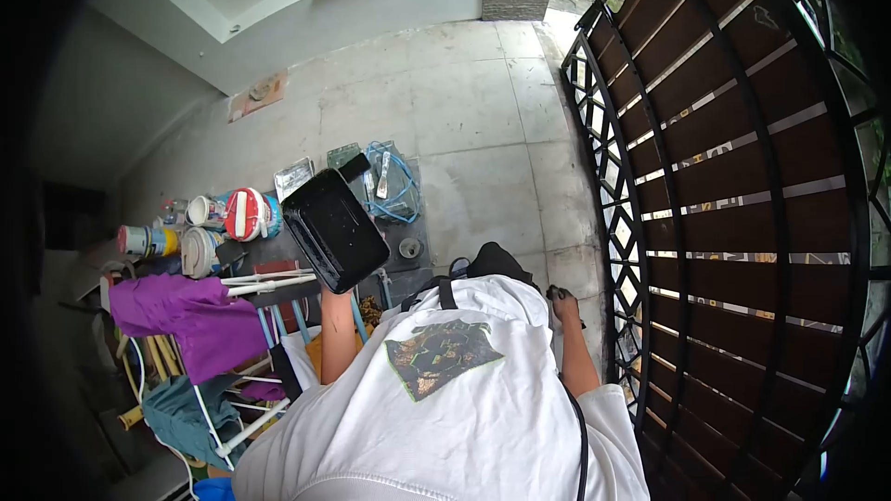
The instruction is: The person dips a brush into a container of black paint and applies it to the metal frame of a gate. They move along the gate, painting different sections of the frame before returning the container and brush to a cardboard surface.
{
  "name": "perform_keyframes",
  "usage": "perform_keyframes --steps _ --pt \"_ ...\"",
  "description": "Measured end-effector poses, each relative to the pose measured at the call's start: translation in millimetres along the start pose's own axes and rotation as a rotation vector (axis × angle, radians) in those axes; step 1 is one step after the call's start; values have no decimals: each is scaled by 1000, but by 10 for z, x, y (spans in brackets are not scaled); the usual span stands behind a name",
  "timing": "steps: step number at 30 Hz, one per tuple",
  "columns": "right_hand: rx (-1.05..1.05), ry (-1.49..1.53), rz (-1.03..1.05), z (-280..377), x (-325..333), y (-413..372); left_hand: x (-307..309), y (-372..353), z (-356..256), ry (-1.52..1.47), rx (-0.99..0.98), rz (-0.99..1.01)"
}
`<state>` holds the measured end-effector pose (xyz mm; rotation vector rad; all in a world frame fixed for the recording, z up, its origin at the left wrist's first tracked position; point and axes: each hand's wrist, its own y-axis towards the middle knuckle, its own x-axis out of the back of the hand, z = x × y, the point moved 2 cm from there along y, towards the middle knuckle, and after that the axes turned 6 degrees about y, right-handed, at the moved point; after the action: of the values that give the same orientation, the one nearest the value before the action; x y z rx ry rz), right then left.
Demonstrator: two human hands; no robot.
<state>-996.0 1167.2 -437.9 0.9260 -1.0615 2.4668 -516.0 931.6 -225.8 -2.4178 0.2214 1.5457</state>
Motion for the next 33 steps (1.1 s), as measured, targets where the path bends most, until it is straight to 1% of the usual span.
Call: perform_keyframes --steps 4,6,7,9,13,15,17,19,21,22,23,24,25,26,27,28,30,31,33 --pt "51 48 -48 1064 192 465 -239 634 96 71 46 10" --pt "178 84 -79 1563 324 682 -304 888 84 102 68 10" --pt "169 88 -90 1835 403 769 -274 1070 93 101 80 18" --pt "117 -61 -187 2391 529 916 -156 1317 46 85 52 0" --pt "304 23 -57 3157 540 1627 87 1814 -132 87 35 -49" --pt "264 -44 -40 3710 540 1848 145 2057 -320 104 49 -79" --pt "306 -61 35 4231 460 2172 169 2490 -396 115 47 -106" --pt "362 58 125 4900 486 2317 209 2966 -464 128 33 -129" --pt "514 165 46 5588 614 2230 288 3135 -498 136 25 -193" --pt "512 315 95 5898 722 2162 313 3182 -510 139 20 -226" --pt "603 462 91 6111 742 2158 185 3317 -521 543 -45 -162" --pt "598 603 167 6413 953 1992 1 3492 -511 546 -25 -150" --pt "648 730 175 6593 1017 1932 -214 3670 -495 413 41 -86" --pt "697 780 237 6746 1073 1890 -329 3857 -477 280 108 -26" --pt "766 799 268 6885 1112 1872 -341 4030 -474 286 134 -21" --pt "845 751 272 6989 1133 1886 -344 4195 -480 288 170 -24" --pt "918 655 264 7130 1058 2018 -358 4601 -456 286 240 -17" --pt "894 556 273 7221 1120 2054 -374 4844 -446 284 267 -8" --pt "862 509 206 7378 1109 2225 -408 5333 -430 276 310 13"
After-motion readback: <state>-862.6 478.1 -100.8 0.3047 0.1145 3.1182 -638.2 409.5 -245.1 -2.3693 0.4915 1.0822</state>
